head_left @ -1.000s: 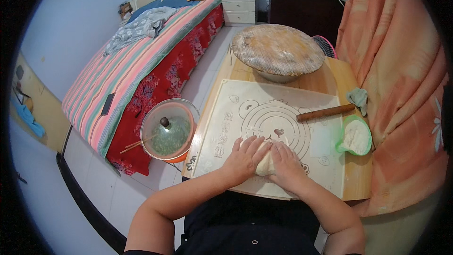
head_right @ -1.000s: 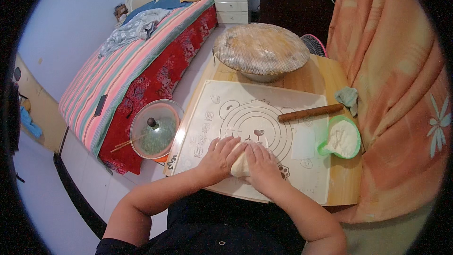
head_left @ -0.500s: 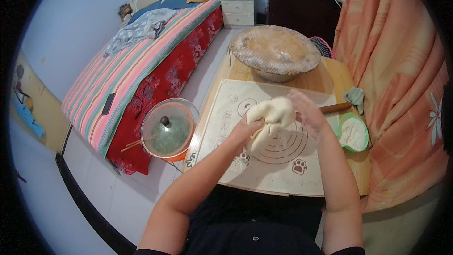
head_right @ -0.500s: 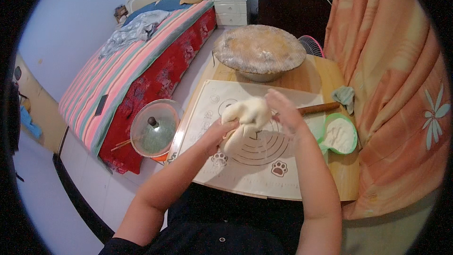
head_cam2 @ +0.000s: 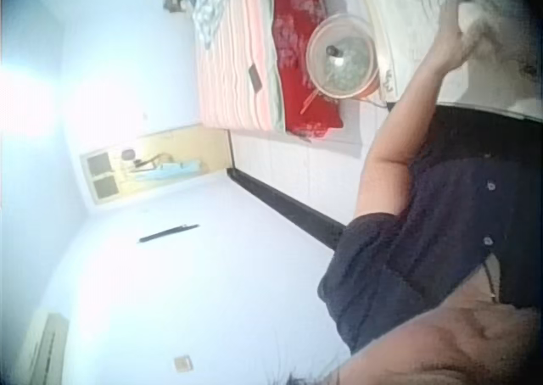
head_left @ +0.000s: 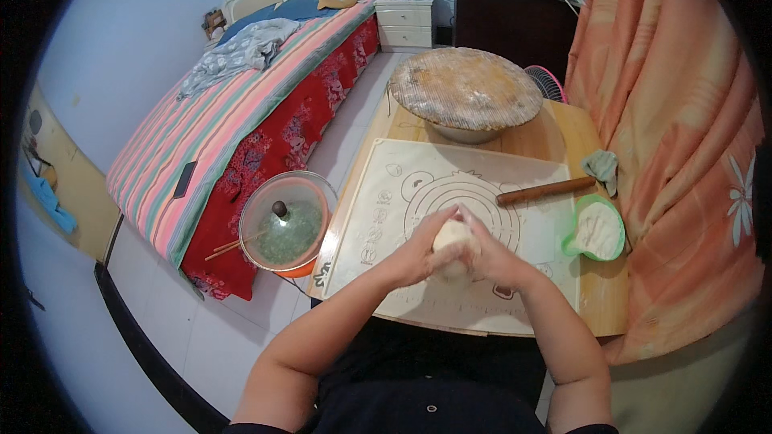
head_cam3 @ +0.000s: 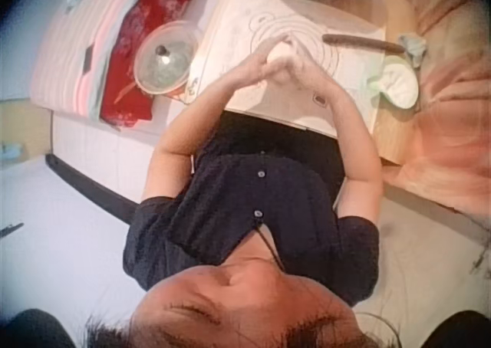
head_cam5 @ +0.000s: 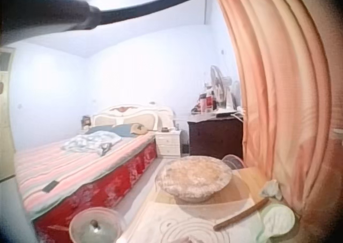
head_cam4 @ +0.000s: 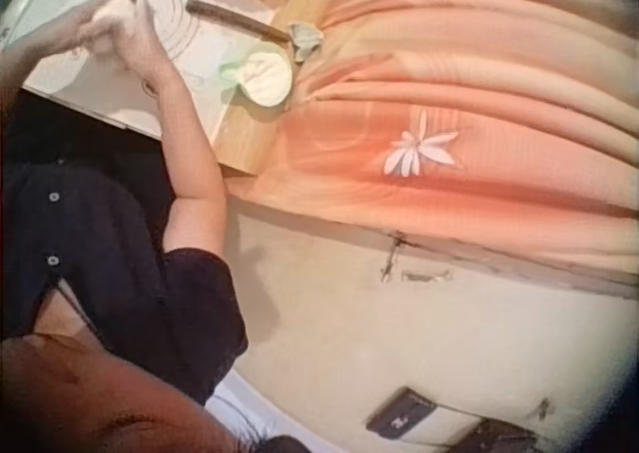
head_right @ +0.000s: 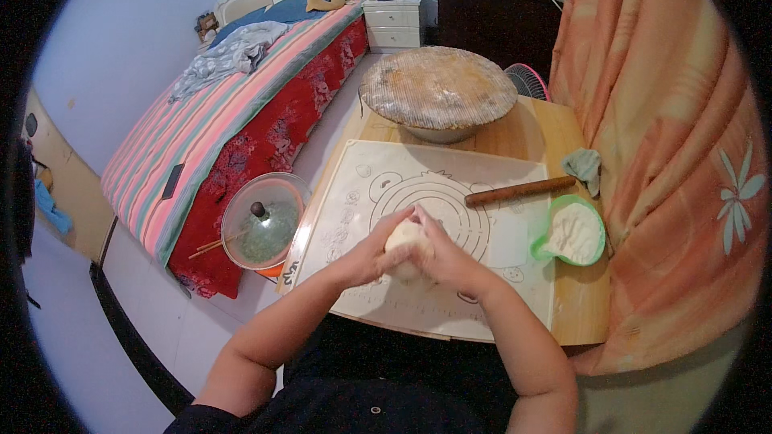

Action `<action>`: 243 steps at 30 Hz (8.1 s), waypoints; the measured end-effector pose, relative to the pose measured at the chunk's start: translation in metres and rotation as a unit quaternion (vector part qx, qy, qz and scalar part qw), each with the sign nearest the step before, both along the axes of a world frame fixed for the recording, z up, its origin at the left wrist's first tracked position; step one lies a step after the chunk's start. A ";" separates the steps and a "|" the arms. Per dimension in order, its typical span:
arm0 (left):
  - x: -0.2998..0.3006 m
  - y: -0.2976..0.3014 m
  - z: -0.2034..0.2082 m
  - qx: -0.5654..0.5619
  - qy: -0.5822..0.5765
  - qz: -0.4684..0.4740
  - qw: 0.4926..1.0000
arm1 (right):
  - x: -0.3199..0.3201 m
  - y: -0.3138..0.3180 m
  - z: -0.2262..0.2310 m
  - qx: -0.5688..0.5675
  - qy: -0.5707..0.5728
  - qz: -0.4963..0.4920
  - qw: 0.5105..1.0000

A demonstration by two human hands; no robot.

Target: The person kneads a ball of dough on a silicone mat, then uses a scraper to cut a portion off and places it into a metal bowl. They continue to knead the remaining dough, eventually rolling it into a long rope and shaping it into a square outline on the mat.

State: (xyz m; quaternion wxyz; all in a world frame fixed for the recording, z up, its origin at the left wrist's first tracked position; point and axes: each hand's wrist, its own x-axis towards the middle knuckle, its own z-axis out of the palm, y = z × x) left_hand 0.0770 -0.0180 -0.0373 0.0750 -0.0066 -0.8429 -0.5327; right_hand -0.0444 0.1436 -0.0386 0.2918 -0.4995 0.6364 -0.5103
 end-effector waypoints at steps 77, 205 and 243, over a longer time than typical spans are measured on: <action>-0.010 0.028 0.025 -0.122 0.174 0.393 0.895 | 0.031 0.010 0.004 -0.057 -0.003 -0.334 0.941; -0.042 0.001 0.078 -0.310 -0.034 0.179 0.933 | -0.005 -0.048 -0.006 -0.090 -0.502 -0.194 0.838; -0.023 -0.002 0.059 0.401 -0.074 0.057 0.911 | -0.017 -0.026 0.032 -0.162 -0.289 -0.027 0.943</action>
